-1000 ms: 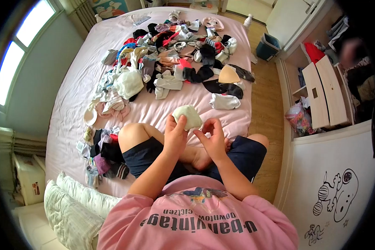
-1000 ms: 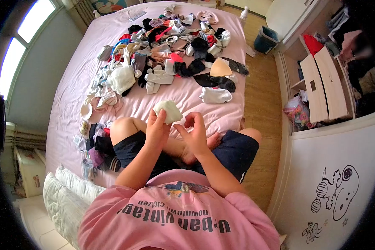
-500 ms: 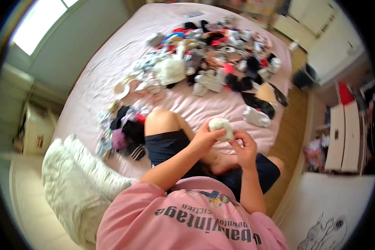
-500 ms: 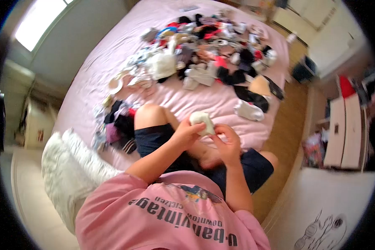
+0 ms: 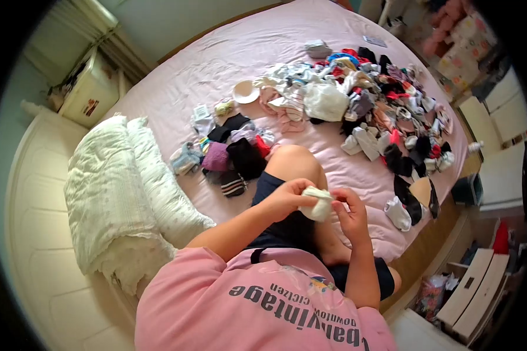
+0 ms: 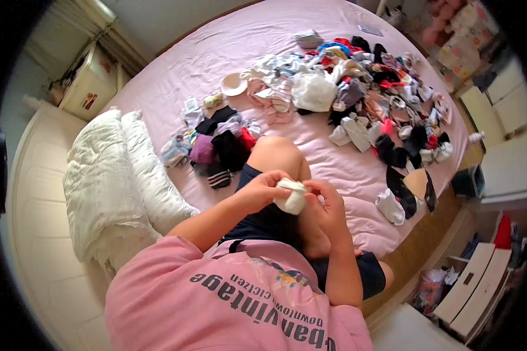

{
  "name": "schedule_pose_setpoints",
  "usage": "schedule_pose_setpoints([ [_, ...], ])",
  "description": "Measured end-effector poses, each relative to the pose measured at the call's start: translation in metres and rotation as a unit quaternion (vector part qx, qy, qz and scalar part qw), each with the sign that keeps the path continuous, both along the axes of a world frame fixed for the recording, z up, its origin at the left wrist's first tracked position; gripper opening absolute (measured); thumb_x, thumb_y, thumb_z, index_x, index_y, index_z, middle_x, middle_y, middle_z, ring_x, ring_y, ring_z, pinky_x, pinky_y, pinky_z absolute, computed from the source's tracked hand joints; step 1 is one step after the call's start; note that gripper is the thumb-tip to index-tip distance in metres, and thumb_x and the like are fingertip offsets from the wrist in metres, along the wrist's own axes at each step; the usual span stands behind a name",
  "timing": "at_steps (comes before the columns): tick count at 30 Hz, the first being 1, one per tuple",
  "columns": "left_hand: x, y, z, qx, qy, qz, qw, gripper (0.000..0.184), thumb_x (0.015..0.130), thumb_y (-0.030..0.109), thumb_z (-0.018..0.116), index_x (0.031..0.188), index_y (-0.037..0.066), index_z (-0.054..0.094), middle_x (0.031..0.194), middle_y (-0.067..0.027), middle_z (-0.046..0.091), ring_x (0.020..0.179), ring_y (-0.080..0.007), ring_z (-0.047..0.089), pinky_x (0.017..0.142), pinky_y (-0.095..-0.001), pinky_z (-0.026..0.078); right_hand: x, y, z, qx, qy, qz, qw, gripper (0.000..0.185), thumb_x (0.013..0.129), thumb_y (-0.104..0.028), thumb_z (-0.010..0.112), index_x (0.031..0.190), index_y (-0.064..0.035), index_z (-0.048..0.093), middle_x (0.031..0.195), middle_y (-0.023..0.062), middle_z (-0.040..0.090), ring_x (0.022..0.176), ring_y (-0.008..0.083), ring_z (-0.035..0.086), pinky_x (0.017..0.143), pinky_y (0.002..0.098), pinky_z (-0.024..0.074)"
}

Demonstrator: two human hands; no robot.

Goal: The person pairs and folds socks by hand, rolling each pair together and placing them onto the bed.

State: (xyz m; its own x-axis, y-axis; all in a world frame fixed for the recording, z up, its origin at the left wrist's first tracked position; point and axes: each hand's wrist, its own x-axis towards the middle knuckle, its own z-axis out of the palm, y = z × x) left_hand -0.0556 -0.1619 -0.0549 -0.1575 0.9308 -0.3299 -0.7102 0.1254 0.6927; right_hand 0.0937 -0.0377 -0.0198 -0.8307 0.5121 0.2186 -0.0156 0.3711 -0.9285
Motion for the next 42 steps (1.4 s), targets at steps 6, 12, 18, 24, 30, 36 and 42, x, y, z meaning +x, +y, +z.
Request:
schedule_pose_setpoints([
  [6,-0.068,-0.087,-0.051,0.010,-0.080,0.300,0.951,0.032,0.072,-0.002,0.062,0.099,0.010,0.050,0.106,-0.0106,0.054,0.094,-0.0247,0.056,0.083,-0.0392,0.046,-0.040,-0.016,0.001,-0.121,-0.038,0.039,0.991,0.023,0.078,-0.002,0.056,0.101,-0.0022,0.055,0.085,0.0056,0.055,0.079,0.0125,0.052,0.072,0.0226,0.0417],
  [12,-0.109,-0.174,-0.094,-0.033,-0.188,0.495,0.847,0.035,0.081,0.026,0.059,0.110,0.011,0.049,0.103,-0.0039,0.056,0.094,-0.0202,0.055,0.082,-0.0371,0.047,-0.044,-0.019,-0.021,-0.150,-0.114,0.073,0.979,0.021,0.079,-0.001,0.055,0.100,-0.0015,0.055,0.087,0.0040,0.055,0.081,0.0105,0.052,0.074,0.0217,0.0416],
  [18,-0.121,-0.204,-0.163,-0.189,-0.048,0.555,0.808,0.026,0.074,0.004,0.065,0.096,0.005,0.051,0.091,-0.0076,0.058,0.079,-0.0201,0.059,0.069,-0.0358,0.050,-0.045,-0.015,-0.031,-0.202,-0.128,0.070,0.968,0.022,0.082,-0.003,0.053,0.104,-0.0030,0.054,0.089,0.0015,0.055,0.081,0.0074,0.051,0.075,0.0201,0.0408],
  [24,-0.122,-0.202,-0.187,-0.232,-0.002,0.538,0.810,0.023,0.077,0.019,0.064,0.092,0.005,0.053,0.079,-0.0051,0.058,0.069,-0.0152,0.056,0.061,-0.0281,0.047,-0.040,-0.011,-0.030,-0.208,-0.133,0.056,0.967,0.022,0.082,-0.003,0.053,0.104,-0.0024,0.054,0.091,0.0023,0.055,0.085,0.0086,0.051,0.077,0.0209,0.0404],
  [30,-0.117,-0.206,-0.204,-0.438,0.432,0.460,0.640,0.026,0.080,0.018,0.058,0.097,0.000,0.052,0.089,-0.0119,0.056,0.084,-0.0231,0.053,0.076,-0.0333,0.042,-0.036,-0.009,-0.039,-0.187,-0.133,0.057,0.972,0.022,0.083,-0.004,0.052,0.105,-0.0029,0.053,0.089,0.0019,0.056,0.085,0.0084,0.052,0.077,0.0205,0.0405],
  [36,-0.070,-0.176,-0.159,-0.436,0.715,0.201,0.508,0.061,0.086,0.034,0.042,0.133,0.000,0.022,0.140,-0.0213,0.012,0.129,-0.0355,0.011,0.105,-0.0437,0.007,-0.030,-0.005,-0.036,-0.125,-0.128,0.022,0.984,0.019,0.079,-0.007,0.056,0.098,-0.0030,0.056,0.084,0.0047,0.056,0.078,0.0117,0.053,0.070,0.0231,0.0428],
  [42,-0.055,-0.162,-0.183,-0.514,0.727,0.067,0.450,0.062,0.086,0.038,0.038,0.134,0.004,0.020,0.141,-0.0214,0.004,0.130,-0.0366,0.003,0.105,-0.0450,0.002,-0.022,-0.003,-0.041,-0.096,-0.128,0.013,0.987,0.020,0.079,-0.008,0.058,0.098,-0.0018,0.056,0.086,0.0064,0.057,0.078,0.0126,0.055,0.070,0.0237,0.0440],
])
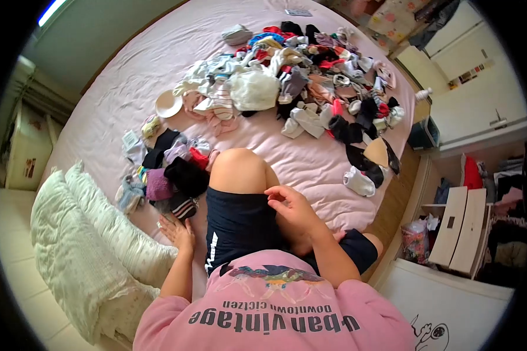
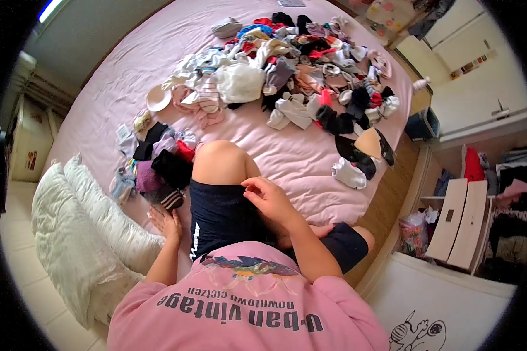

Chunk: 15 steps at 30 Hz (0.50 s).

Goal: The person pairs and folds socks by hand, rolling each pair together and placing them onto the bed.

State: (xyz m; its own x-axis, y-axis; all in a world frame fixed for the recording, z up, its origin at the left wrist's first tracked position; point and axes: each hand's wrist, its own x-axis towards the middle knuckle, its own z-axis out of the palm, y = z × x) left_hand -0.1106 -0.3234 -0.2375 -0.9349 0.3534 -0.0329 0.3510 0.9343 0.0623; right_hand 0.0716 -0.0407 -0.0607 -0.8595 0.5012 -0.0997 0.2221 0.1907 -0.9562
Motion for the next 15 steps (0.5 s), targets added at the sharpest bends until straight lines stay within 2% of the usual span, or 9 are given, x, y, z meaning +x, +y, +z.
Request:
schedule_pose_setpoints([
  [5,-0.007,-0.003,-0.007,0.005,-0.012,-0.004,1.000,0.062,0.086,0.038,0.039,0.134,0.004,0.020,0.141,-0.0217,0.005,0.130,-0.0367,0.004,0.104,-0.0470,0.004,0.005,0.004,0.000,-0.004,-0.012,-0.002,1.000,0.021,0.079,-0.008,0.058,0.098,-0.0020,0.055,0.088,0.0071,0.057,0.079,0.0127,0.055,0.071,0.0244,0.0451],
  [8,-0.006,-0.005,0.016,0.131,-0.001,0.006,0.991,0.060,0.087,0.036,0.039,0.134,0.003,0.021,0.140,-0.0229,0.008,0.130,-0.0374,0.007,0.103,-0.0485,0.006,0.010,0.009,-0.003,0.002,-0.009,-0.024,1.000,0.021,0.078,-0.008,0.058,0.098,-0.0022,0.055,0.088,0.0072,0.057,0.079,0.0129,0.056,0.071,0.0247,0.0453],
  [9,-0.006,0.002,0.027,0.159,0.050,-0.013,0.986,0.057,0.088,0.033,0.038,0.133,0.002,0.021,0.139,-0.0240,0.011,0.128,-0.0379,0.011,0.103,-0.0479,0.007,0.012,0.012,-0.004,0.004,-0.007,-0.034,0.999,0.021,0.078,-0.008,0.058,0.099,-0.0024,0.055,0.088,0.0073,0.058,0.079,0.0129,0.056,0.071,0.0248,0.0454],
  [12,-0.004,0.038,0.081,0.282,0.036,-0.084,0.955,0.055,0.089,0.032,0.036,0.132,0.001,0.022,0.138,-0.0238,0.014,0.127,-0.0375,0.014,0.103,-0.0455,0.009,0.020,0.021,-0.008,-0.013,-0.015,-0.060,0.998,0.021,0.079,-0.009,0.057,0.099,-0.0034,0.056,0.089,0.0075,0.058,0.080,0.0139,0.056,0.071,0.0260,0.0455],
  [13,-0.002,0.059,0.103,0.366,0.024,-0.103,0.924,0.049,0.086,0.023,0.039,0.128,0.001,0.028,0.135,-0.0229,0.020,0.125,-0.0376,0.018,0.103,-0.0435,0.011,0.023,0.025,-0.009,-0.008,-0.032,-0.067,0.997,0.021,0.080,-0.010,0.057,0.099,-0.0037,0.056,0.089,0.0076,0.059,0.080,0.0143,0.056,0.071,0.0263,0.0454],
  [15,0.005,0.106,0.143,0.469,-0.003,-0.174,0.866,0.047,0.086,0.024,0.043,0.124,-0.001,0.032,0.133,-0.0219,0.024,0.123,-0.0350,0.022,0.102,-0.0413,0.015,0.027,0.031,-0.012,0.000,-0.066,-0.078,0.995,0.021,0.080,-0.011,0.056,0.100,-0.0042,0.056,0.089,0.0079,0.059,0.081,0.0152,0.056,0.072,0.0269,0.0454],
])
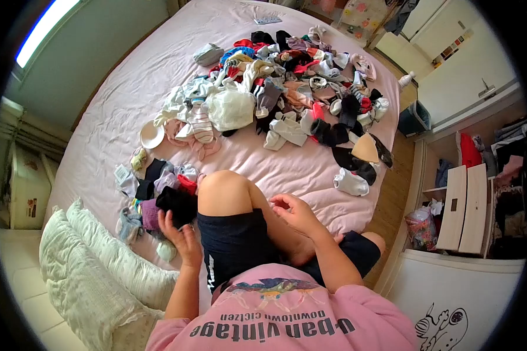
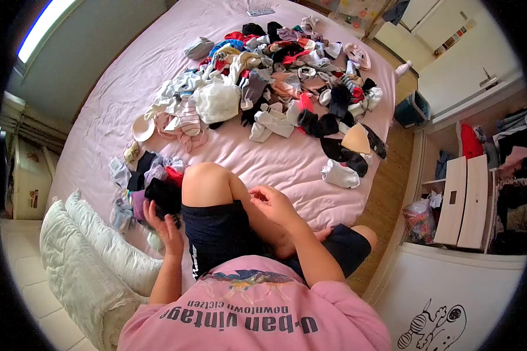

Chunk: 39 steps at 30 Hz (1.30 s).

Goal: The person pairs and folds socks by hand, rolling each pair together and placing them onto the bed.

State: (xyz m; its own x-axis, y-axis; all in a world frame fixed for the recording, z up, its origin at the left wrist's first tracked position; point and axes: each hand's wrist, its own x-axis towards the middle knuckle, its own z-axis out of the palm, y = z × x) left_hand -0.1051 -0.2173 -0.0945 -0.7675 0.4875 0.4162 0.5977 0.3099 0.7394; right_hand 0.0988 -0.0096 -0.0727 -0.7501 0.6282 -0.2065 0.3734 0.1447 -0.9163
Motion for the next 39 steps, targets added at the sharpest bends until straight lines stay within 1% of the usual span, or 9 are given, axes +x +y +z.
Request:
schedule_pose_setpoints([
  [3,0.016,0.070,0.038,0.077,0.000,-0.137,0.987,0.041,0.081,0.018,0.048,0.116,-0.001,0.039,0.128,-0.0196,0.031,0.117,-0.0325,0.032,0.099,-0.0385,0.023,0.006,0.009,-0.011,0.010,0.013,-0.016,1.000,0.020,0.081,-0.012,0.055,0.100,-0.0047,0.057,0.089,0.0080,0.059,0.081,0.0163,0.056,0.072,0.0274,0.0450],
  [5,0.025,0.114,0.059,0.000,0.050,-0.226,0.973,0.039,0.077,0.013,0.051,0.114,0.001,0.043,0.124,-0.0192,0.037,0.114,-0.0340,0.036,0.096,-0.0391,0.027,0.008,0.013,-0.004,0.021,0.009,-0.020,1.000,0.021,0.081,-0.013,0.056,0.100,-0.0049,0.057,0.088,0.0086,0.059,0.080,0.0168,0.056,0.071,0.0269,0.0446],
  [11,0.051,0.262,0.001,0.075,-0.156,-0.397,0.902,0.026,0.075,0.009,0.057,0.100,0.006,0.054,0.108,-0.0140,0.051,0.105,-0.0292,0.044,0.087,-0.0351,0.037,0.026,0.029,-0.010,0.081,-0.043,-0.033,0.995,0.022,0.080,-0.015,0.057,0.100,-0.0052,0.057,0.086,0.0104,0.059,0.077,0.0183,0.057,0.069,0.0269,0.0443],
  [16,0.030,0.298,-0.063,0.083,-0.609,-0.298,0.730,0.018,0.080,0.018,0.057,0.095,0.007,0.056,0.093,-0.0037,0.058,0.088,-0.0123,0.051,0.071,-0.0266,0.040,0.048,0.056,-0.027,0.034,-0.104,-0.063,0.992,0.024,0.079,-0.017,0.058,0.100,-0.0052,0.058,0.090,0.0110,0.060,0.078,0.0193,0.058,0.069,0.0278,0.0447],
  [19,-0.001,0.304,-0.078,0.157,-0.770,-0.163,0.596,0.016,0.080,0.020,0.056,0.090,0.009,0.055,0.087,-0.0027,0.056,0.083,-0.0141,0.051,0.072,-0.0302,0.041,0.035,0.080,-0.037,0.041,-0.136,-0.043,0.989,0.023,0.078,-0.016,0.058,0.099,-0.0048,0.058,0.089,0.0108,0.060,0.080,0.0194,0.058,0.070,0.0281,0.0450],
  [22,-0.016,0.311,-0.085,0.201,-0.773,-0.068,0.599,0.014,0.080,0.020,0.054,0.090,0.010,0.054,0.083,-0.0016,0.055,0.080,-0.0165,0.051,0.071,-0.0322,0.042,-0.008,0.113,-0.029,0.153,-0.127,0.020,0.980,0.023,0.077,-0.018,0.059,0.096,-0.0058,0.058,0.098,0.0112,0.056,0.089,0.0243,0.055,0.077,0.0318,0.0437],
  [31,-0.033,0.316,-0.101,0.224,-0.761,-0.101,0.601,0.028,0.079,0.013,0.047,0.107,0.011,0.045,0.092,-0.0031,0.052,0.079,-0.0128,0.050,0.065,-0.0293,0.040,-0.142,0.186,-0.060,0.515,-0.090,0.164,0.837,0.029,0.071,-0.021,0.060,0.099,-0.0120,0.058,0.120,0.0095,0.046,0.116,0.0268,0.037,0.096,0.0434,0.0284],
  [34,-0.046,0.324,-0.110,0.307,-0.731,-0.027,0.609,0.029,0.082,0.013,0.047,0.111,0.012,0.044,0.097,-0.0016,0.052,0.085,-0.0133,0.050,0.072,-0.0314,0.038,-0.130,0.203,-0.073,0.466,-0.293,0.230,0.803,0.032,0.070,-0.028,0.060,0.098,-0.0125,0.061,0.120,0.0083,0.047,0.119,0.0265,0.034,0.098,0.0493,0.0215],
  [39,-0.056,0.324,-0.101,0.353,-0.712,0.009,0.607,0.030,0.085,0.015,0.047,0.114,0.012,0.043,0.109,-0.0005,0.051,0.098,-0.0142,0.047,0.086,-0.0349,0.031,-0.087,0.239,-0.099,0.460,-0.468,0.117,0.746,0.040,0.066,-0.040,0.059,0.092,-0.0111,0.065,0.114,0.0072,0.051,0.115,0.0261,0.037,0.100,0.0499,0.0144],
])
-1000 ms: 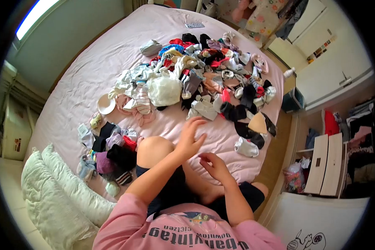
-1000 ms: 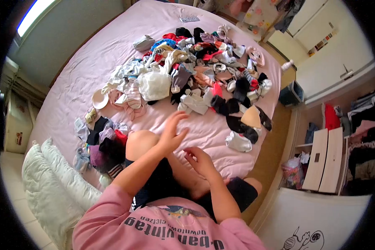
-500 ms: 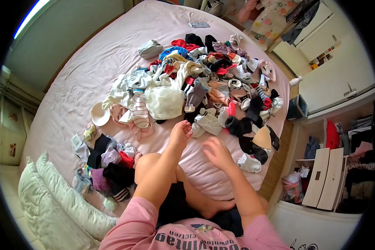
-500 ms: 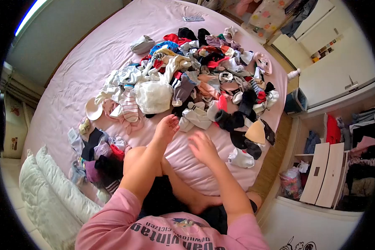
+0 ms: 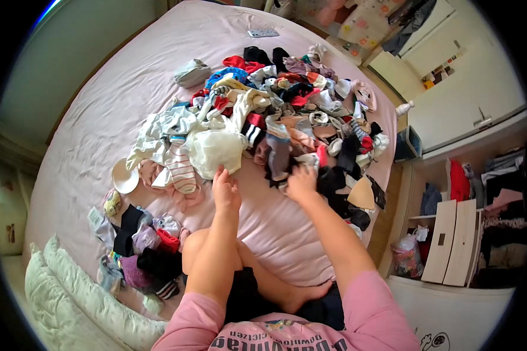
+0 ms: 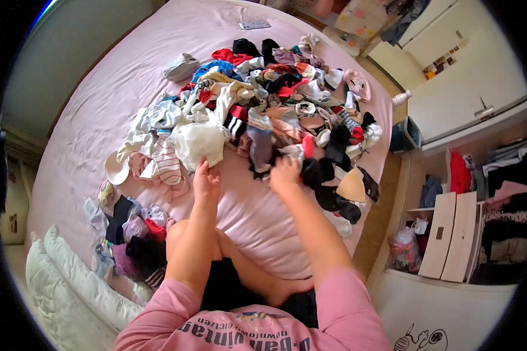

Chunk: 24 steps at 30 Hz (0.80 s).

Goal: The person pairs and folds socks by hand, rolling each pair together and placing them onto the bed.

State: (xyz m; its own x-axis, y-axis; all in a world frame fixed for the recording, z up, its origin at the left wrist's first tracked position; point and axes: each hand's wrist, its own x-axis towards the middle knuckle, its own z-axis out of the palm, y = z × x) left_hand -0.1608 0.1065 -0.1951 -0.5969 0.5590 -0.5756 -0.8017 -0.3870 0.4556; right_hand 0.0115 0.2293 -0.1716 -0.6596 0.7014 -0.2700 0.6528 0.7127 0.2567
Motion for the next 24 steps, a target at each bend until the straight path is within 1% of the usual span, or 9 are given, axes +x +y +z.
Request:
schedule_pose_setpoints([
  [2,-0.003,-0.004,0.005,-0.022,-0.009,0.039,0.999,0.032,0.084,0.012,0.047,0.115,0.010,0.042,0.109,-0.0023,0.049,0.096,-0.0157,0.048,0.088,-0.0366,0.032,-0.003,0.000,0.026,-0.018,0.002,-0.038,0.999,0.037,0.069,-0.036,0.058,0.099,-0.0137,0.063,0.114,0.0075,0.050,0.115,0.0256,0.037,0.101,0.0481,0.0144],
  [3,-0.005,-0.005,0.003,-0.021,-0.012,0.067,0.997,0.031,0.083,0.010,0.048,0.114,0.009,0.041,0.109,-0.0037,0.049,0.095,-0.0165,0.049,0.087,-0.0370,0.033,-0.005,0.004,0.029,-0.019,0.030,-0.034,0.999,0.031,0.068,-0.036,0.060,0.090,-0.0148,0.064,0.103,0.0065,0.054,0.109,0.0243,0.042,0.100,0.0457,0.0175],
  [6,-0.009,-0.005,0.001,-0.005,-0.011,0.152,0.988,0.030,0.080,0.003,0.048,0.109,0.004,0.040,0.106,-0.0080,0.048,0.091,-0.0192,0.050,0.080,-0.0362,0.041,-0.022,0.026,0.041,-0.081,0.203,-0.049,0.975,0.023,0.067,-0.034,0.063,0.080,-0.0147,0.061,0.089,0.0058,0.056,0.098,0.0242,0.048,0.095,0.0443,0.0249],
  [7,-0.010,-0.004,0.000,0.003,-0.008,0.180,0.984,0.029,0.079,0.001,0.048,0.107,0.003,0.040,0.104,-0.0094,0.048,0.090,-0.0202,0.051,0.077,-0.0356,0.043,-0.029,0.033,0.042,-0.046,0.322,0.009,0.946,0.021,0.066,-0.030,0.065,0.075,-0.0129,0.056,0.081,0.0053,0.055,0.089,0.0255,0.049,0.088,0.0442,0.0303],
  [11,-0.005,0.001,-0.013,-0.011,0.018,0.146,0.989,0.031,0.076,-0.004,0.047,0.105,0.002,0.037,0.102,-0.0129,0.047,0.088,-0.0235,0.052,0.070,-0.0352,0.047,-0.079,0.040,0.071,-0.046,0.427,0.082,0.900,0.019,0.069,-0.020,0.063,0.084,-0.0100,0.056,0.093,0.0079,0.053,0.093,0.0286,0.048,0.085,0.0400,0.0370],
  [16,0.001,0.002,-0.004,-0.031,-0.040,0.024,0.998,0.038,0.078,-0.001,0.043,0.115,0.008,0.037,0.104,-0.0111,0.047,0.087,-0.0227,0.052,0.070,-0.0334,0.045,-0.157,0.033,0.073,-0.108,0.392,0.183,0.895,0.025,0.074,-0.017,0.059,0.098,-0.0083,0.059,0.120,0.0147,0.042,0.111,0.0322,0.041,0.093,0.0388,0.0341],
  [19,0.003,0.002,0.000,-0.021,-0.021,-0.045,0.999,0.048,0.080,0.003,0.040,0.126,0.016,0.033,0.109,-0.0077,0.048,0.084,-0.0211,0.053,0.071,-0.0335,0.044,-0.205,0.036,0.052,-0.171,0.433,0.149,0.872,0.030,0.074,-0.020,0.060,0.102,-0.0089,0.059,0.127,0.0210,0.034,0.115,0.0361,0.037,0.096,0.0387,0.0307],
  [23,0.010,0.001,0.016,0.035,-0.011,-0.267,0.963,0.044,0.085,0.014,0.045,0.127,0.015,0.032,0.111,-0.0060,0.050,0.091,-0.0194,0.053,0.078,-0.0348,0.043,-0.247,0.063,0.013,-0.240,0.461,0.048,0.853,0.044,0.071,-0.028,0.059,0.109,-0.0082,0.056,0.135,0.0293,0.015,0.118,0.0403,0.033,0.099,0.0387,0.0292],
  [24,0.013,0.003,0.022,0.070,-0.034,-0.319,0.945,0.044,0.086,0.019,0.046,0.127,0.015,0.032,0.111,-0.0062,0.050,0.094,-0.0189,0.053,0.080,-0.0349,0.043,-0.252,0.073,-0.005,-0.188,0.447,0.077,0.871,0.034,0.075,-0.022,0.060,0.106,-0.0072,0.057,0.125,0.0255,0.036,0.110,0.0321,0.044,0.092,0.0344,0.0359],
])
